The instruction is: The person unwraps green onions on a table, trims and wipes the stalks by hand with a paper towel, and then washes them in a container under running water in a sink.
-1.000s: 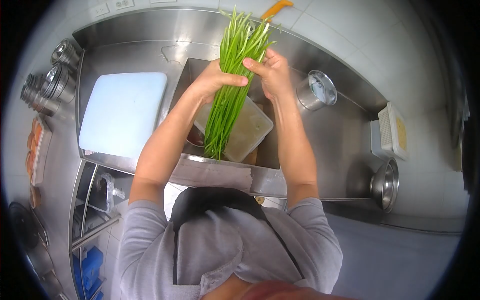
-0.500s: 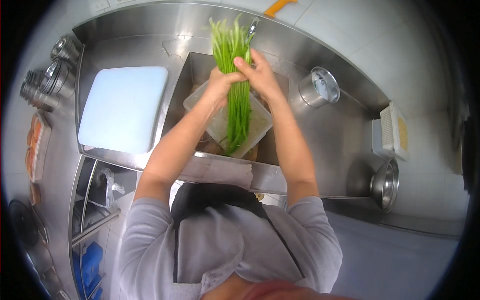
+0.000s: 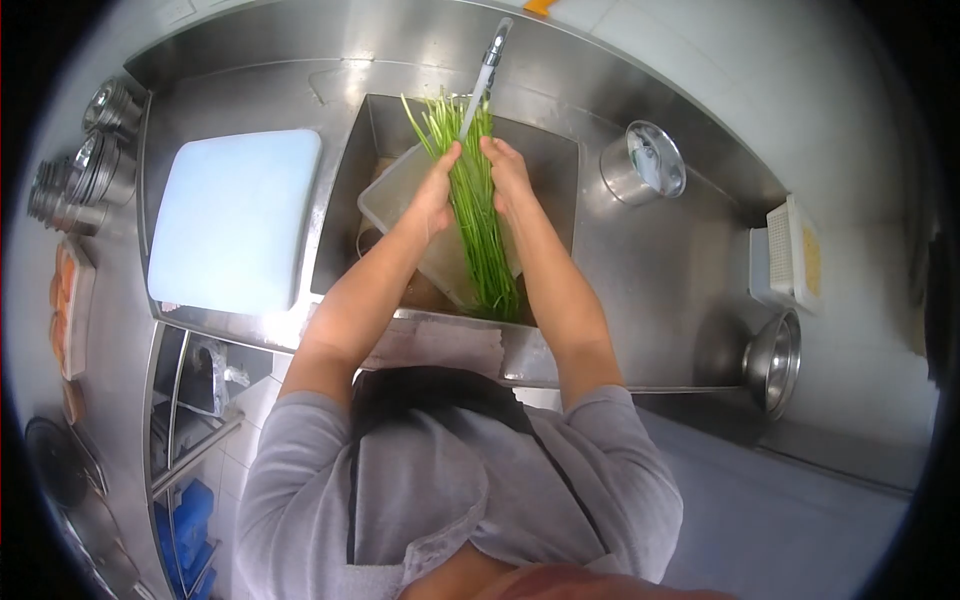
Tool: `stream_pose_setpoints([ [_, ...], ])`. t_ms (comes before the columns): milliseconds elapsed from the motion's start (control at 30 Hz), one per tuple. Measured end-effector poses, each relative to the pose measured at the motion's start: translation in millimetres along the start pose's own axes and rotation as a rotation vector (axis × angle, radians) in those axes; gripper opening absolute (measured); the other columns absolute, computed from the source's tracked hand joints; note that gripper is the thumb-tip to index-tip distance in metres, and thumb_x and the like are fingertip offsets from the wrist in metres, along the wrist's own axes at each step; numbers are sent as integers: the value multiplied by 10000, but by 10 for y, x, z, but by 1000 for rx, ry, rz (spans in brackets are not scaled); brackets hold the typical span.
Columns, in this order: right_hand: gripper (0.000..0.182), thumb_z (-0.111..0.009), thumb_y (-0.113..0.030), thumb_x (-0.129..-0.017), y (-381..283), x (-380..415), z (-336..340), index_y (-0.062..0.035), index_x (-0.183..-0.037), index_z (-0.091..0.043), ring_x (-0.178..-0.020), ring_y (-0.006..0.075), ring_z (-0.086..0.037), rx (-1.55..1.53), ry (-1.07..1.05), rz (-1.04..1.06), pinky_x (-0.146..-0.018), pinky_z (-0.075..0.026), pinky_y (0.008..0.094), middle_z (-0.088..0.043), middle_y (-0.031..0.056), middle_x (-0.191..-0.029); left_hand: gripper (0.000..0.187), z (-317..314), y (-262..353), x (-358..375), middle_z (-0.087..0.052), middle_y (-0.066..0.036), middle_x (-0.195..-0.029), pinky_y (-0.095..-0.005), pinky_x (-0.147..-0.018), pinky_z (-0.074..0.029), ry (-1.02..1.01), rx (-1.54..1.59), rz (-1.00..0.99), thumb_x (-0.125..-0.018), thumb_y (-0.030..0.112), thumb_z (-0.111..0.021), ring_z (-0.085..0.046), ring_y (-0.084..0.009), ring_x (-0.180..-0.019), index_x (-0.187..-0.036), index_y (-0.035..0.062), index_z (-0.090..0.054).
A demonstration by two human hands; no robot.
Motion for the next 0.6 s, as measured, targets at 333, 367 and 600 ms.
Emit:
stream_pose_setpoints([
  [333,528,-758,-317,-867,28,-27,-239,-29,-1250,-537,-1053,202,-594,110,-88,28,-874,-497,347,-625,104,-1111,574,34,191,52,-496,-152,-1312,-452,-970,-459,-1,-467,-290,-884,189,-578,-521,-296,-1184,-1402,42,-381],
  [367,564,-792,-307,-834,35,20,-265,-11,-1237,-533,-1055,214,-593,110,-81,-2,-890,-494,357,-627,121,-1106,596,113,92,-2,-481,-152,-1316,-453,-968,-458,55,-579,-352,-868,183,-588,-513,-299,-1189,-1404,48,-365],
  [600,538,-784,-161,-758,-31,-8,-71,-9,-1220,-554,-960,250,-647,343,-245,-139,-792,-537,345,-650,152,-1043,620,224,-47,-8,-422,-154,-1364,-476,-975,-440,26,-175,-139,-885,334,-621,-476,-318,-1212,-1401,101,-370],
])
Point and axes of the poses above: each hand's wrist, its own x-axis away from the middle knuckle, its own z-axis out of the back of the hand, y = z × x, the point moved 4 cm from there along -x, towards the middle knuckle
